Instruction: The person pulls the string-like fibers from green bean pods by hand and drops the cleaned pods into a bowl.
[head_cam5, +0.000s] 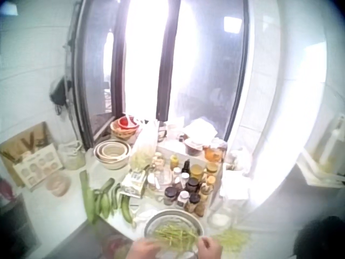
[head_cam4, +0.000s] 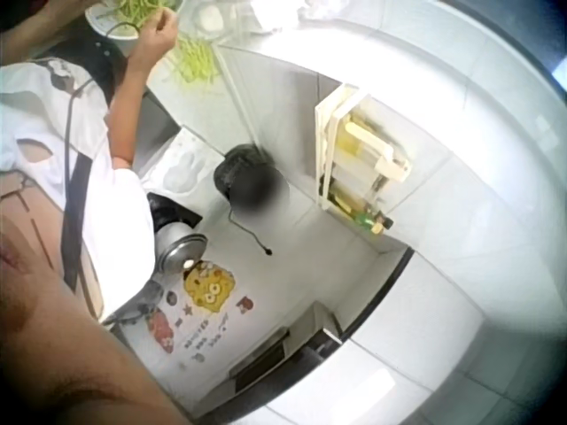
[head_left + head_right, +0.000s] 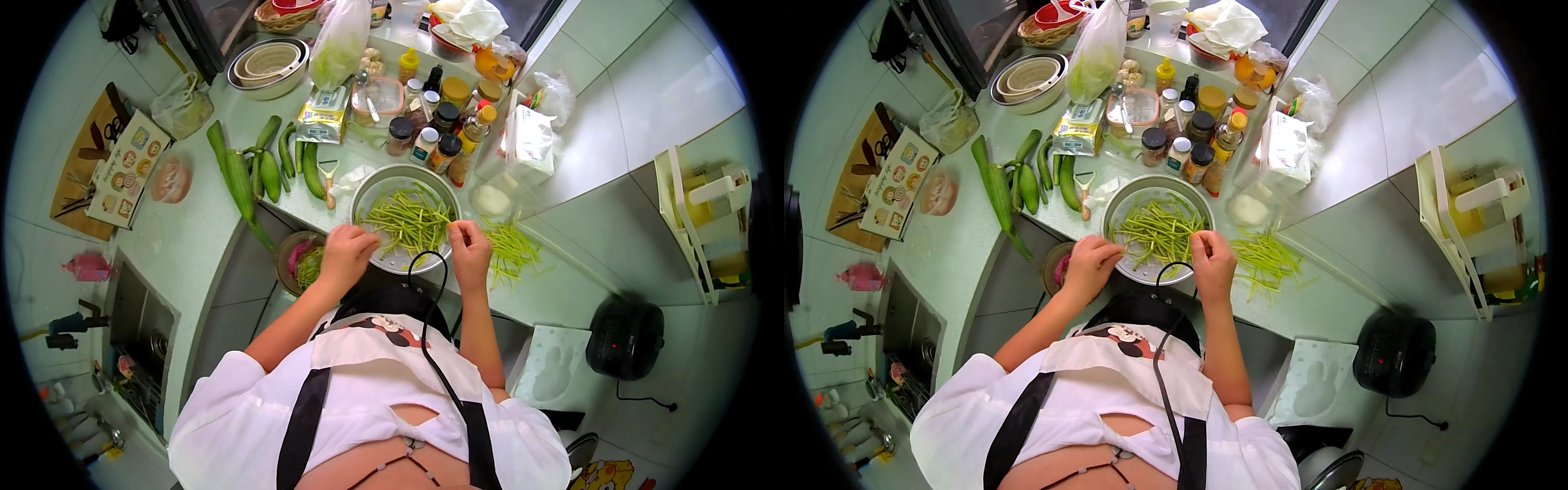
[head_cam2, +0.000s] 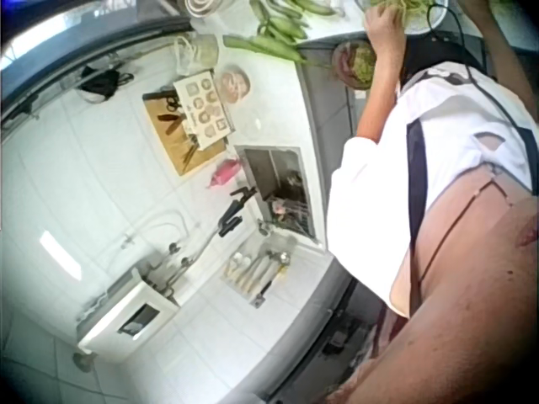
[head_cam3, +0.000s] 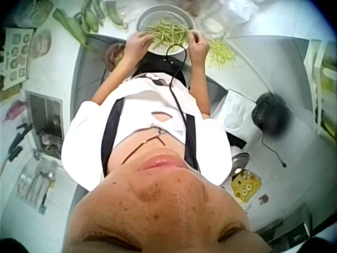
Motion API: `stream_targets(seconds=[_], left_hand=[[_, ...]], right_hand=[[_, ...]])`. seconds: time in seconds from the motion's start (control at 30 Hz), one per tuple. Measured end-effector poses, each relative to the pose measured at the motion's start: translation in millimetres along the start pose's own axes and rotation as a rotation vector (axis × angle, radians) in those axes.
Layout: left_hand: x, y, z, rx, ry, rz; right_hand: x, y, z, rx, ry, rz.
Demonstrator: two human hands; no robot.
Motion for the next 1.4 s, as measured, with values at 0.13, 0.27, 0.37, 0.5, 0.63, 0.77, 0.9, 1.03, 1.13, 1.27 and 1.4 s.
stream_targets(seconds=[0.13, 0.27, 0.37, 0.5, 0.63, 0.77, 0.9, 1.03, 1.13, 1.27, 1.4], left_hand=[[59.1, -23.1, 37.4, 0.001, -0.155, -0.191], [100.1, -41.9, 64.3, 0.006, -0.215, -0.392], [124.0, -41.7, 73.1, 0.106, -0.301, -0.441], [147.0, -35.4, 95.8, 0.194, -0.295, -0.525], [170.3, -18.0, 109.8, 0.275, -0.298, -0.552], [206.4, 2.6, 132.2, 0.430, -0.402, -0.577], [222.4, 5.9, 141.9, 0.409, -0.543, -0.577], [238.5, 3.8, 144.7, 0.397, -0.570, -0.568], [214.2, 1.3, 125.2, 0.350, -0.588, -0.467], [160.9, 2.2, 82.1, 0.135, -0.543, -0.236], [105.4, 14.6, 43.5, -0.020, -0.449, 0.013]], right_hand=[[-22.5, 24.7, -5.8, 0.071, -0.014, 0.210], [-26.0, 33.3, -7.8, 0.082, 0.053, 0.243], [-31.7, 25.8, -4.0, 0.062, 0.055, 0.209], [-46.7, 11.2, 12.9, 0.012, 0.096, 0.189], [-70.2, -2.8, 33.7, -0.001, 0.209, 0.183], [-88.9, -17.1, 56.1, -0.046, 0.318, 0.187], [-106.0, -30.7, 69.1, -0.092, 0.357, 0.191], [-120.4, -48.1, 70.9, -0.095, 0.360, 0.317], [-139.0, -69.5, 64.6, -0.104, 0.320, 0.552], [-147.6, -93.0, 43.8, -0.114, 0.290, 0.838], [-183.2, -96.1, 32.3, -0.055, 0.229, 0.900]])
Point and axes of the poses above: each hand's wrist, its own z-axis away from the middle knuckle, its own y-axis out of the palm, x = y × z, the point moved 7 cm from there along -z, towards the middle knuckle, and after that the axes turned 1 degree about y, right-handed, at the moved point
